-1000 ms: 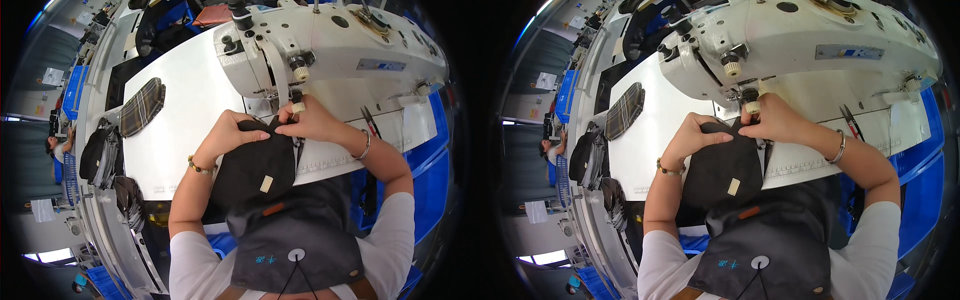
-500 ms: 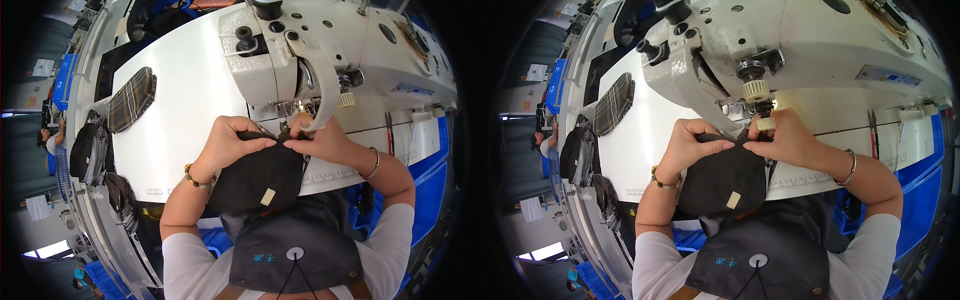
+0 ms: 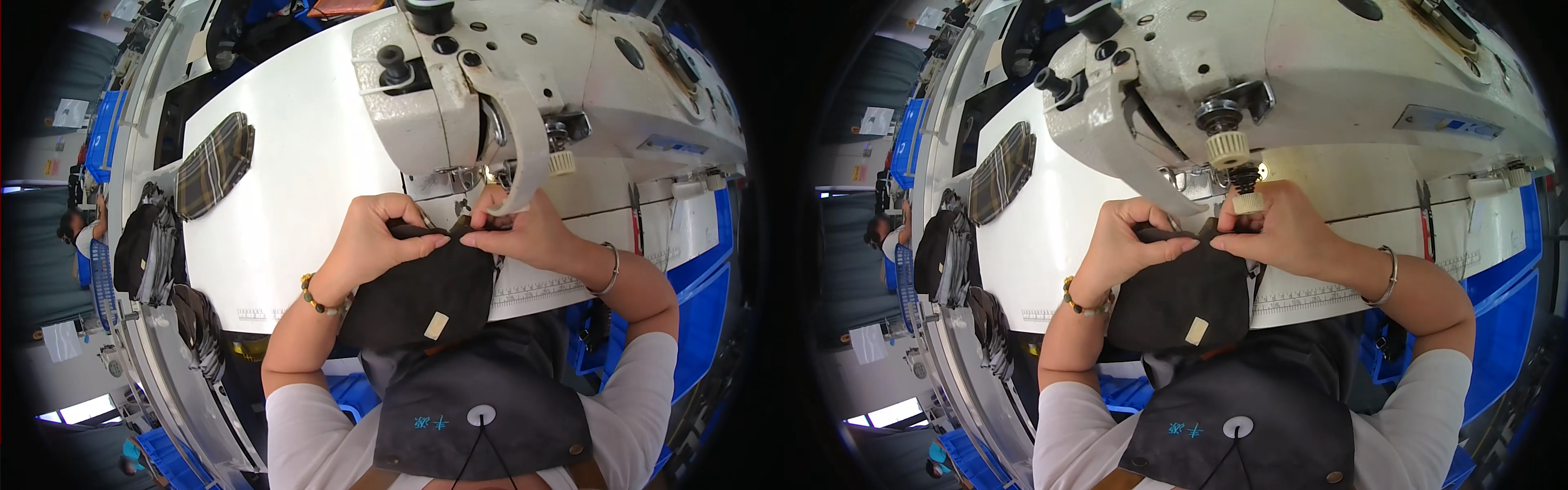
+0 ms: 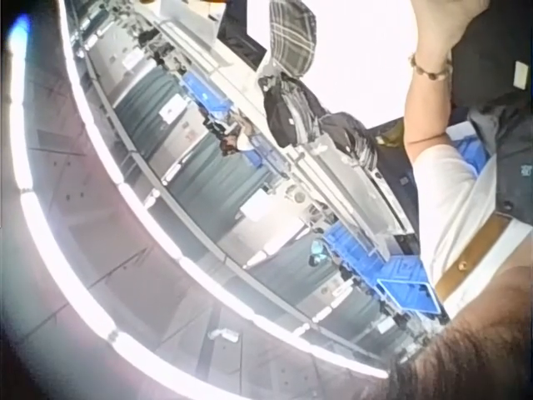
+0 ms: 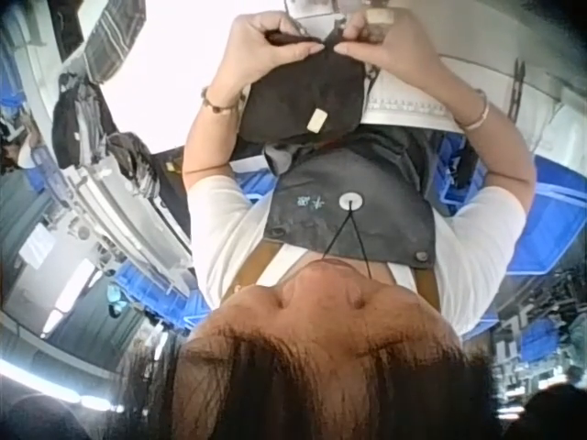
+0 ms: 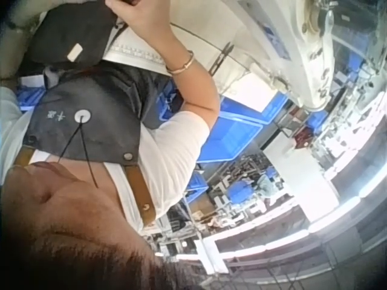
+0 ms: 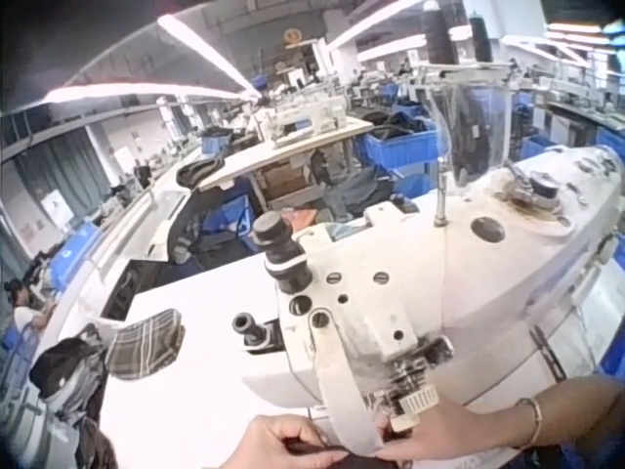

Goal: Using an industrial sewing machine to sew fabric pieces together to assemble a plaid pouch.

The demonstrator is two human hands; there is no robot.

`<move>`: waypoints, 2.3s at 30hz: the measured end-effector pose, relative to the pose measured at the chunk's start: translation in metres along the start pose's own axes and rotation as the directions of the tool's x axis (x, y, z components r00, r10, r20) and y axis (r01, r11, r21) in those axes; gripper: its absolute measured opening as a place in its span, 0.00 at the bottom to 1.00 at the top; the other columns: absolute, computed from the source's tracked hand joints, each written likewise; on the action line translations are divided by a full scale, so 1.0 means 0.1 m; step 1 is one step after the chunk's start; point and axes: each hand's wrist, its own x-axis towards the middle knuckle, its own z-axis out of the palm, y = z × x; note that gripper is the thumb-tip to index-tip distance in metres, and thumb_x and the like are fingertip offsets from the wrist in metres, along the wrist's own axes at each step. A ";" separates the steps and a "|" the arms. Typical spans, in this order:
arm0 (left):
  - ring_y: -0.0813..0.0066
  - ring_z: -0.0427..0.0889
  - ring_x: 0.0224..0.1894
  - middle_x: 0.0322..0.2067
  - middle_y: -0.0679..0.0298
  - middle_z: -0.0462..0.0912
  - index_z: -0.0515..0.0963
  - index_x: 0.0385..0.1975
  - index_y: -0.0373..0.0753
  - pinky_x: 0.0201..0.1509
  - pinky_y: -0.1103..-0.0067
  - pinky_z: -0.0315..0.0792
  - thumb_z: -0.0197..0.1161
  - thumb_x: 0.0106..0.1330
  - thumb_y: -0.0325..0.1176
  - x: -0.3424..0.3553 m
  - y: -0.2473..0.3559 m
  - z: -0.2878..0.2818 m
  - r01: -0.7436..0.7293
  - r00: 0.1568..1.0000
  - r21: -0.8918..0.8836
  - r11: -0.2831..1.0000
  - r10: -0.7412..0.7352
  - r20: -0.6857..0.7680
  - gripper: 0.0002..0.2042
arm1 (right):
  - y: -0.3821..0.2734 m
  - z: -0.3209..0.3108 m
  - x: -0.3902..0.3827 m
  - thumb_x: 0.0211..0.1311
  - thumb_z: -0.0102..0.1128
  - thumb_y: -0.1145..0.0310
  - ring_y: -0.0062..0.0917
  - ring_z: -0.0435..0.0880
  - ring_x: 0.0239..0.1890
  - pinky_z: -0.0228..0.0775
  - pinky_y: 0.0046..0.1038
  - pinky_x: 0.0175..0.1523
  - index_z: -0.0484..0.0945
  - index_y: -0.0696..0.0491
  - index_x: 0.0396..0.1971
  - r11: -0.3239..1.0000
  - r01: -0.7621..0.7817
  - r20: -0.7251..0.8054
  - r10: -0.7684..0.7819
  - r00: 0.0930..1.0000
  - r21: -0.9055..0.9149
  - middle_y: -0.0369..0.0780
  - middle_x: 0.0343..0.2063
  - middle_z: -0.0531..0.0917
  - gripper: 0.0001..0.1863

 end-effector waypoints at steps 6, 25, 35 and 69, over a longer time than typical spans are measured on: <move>0.88 0.75 0.32 0.27 0.72 0.80 0.78 0.42 0.35 0.38 0.88 0.69 0.79 0.51 0.24 0.01 0.06 -0.01 -0.004 1.000 -0.058 0.998 0.006 0.019 0.19 | 0.01 0.03 -0.02 0.57 0.72 0.78 0.14 0.81 0.28 0.76 0.19 0.35 0.78 0.59 0.28 0.988 -0.101 -0.029 0.105 0.994 0.117 0.33 0.27 0.82 0.08; 0.81 0.84 0.32 0.31 0.62 0.88 0.85 0.36 0.32 0.38 0.83 0.77 0.79 0.54 0.29 -0.11 0.23 0.09 -0.034 0.998 0.131 0.991 0.027 0.057 0.12 | 0.09 0.05 -0.03 0.55 0.72 0.80 0.19 0.85 0.35 0.80 0.22 0.41 0.80 0.60 0.29 0.998 -0.045 0.036 0.043 0.998 0.051 0.38 0.31 0.84 0.07; 0.81 0.84 0.27 0.27 0.59 0.89 0.87 0.32 0.33 0.33 0.83 0.76 0.76 0.57 0.27 -0.12 0.14 0.16 -0.076 0.997 0.079 0.994 0.076 0.002 0.06 | 0.09 0.07 -0.03 0.54 0.72 0.80 0.18 0.85 0.34 0.78 0.20 0.39 0.80 0.60 0.24 0.997 0.005 0.039 -0.008 0.999 0.076 0.39 0.32 0.84 0.06; 0.85 0.81 0.30 0.26 0.65 0.87 0.87 0.28 0.32 0.36 0.85 0.76 0.75 0.59 0.27 -0.04 0.13 -0.13 -0.020 0.995 0.061 0.998 0.025 -0.093 0.05 | 0.01 -0.04 -0.01 0.59 0.69 0.77 0.12 0.80 0.30 0.74 0.19 0.37 0.81 0.56 0.33 0.999 -0.029 0.089 0.033 0.995 -0.043 0.32 0.27 0.83 0.05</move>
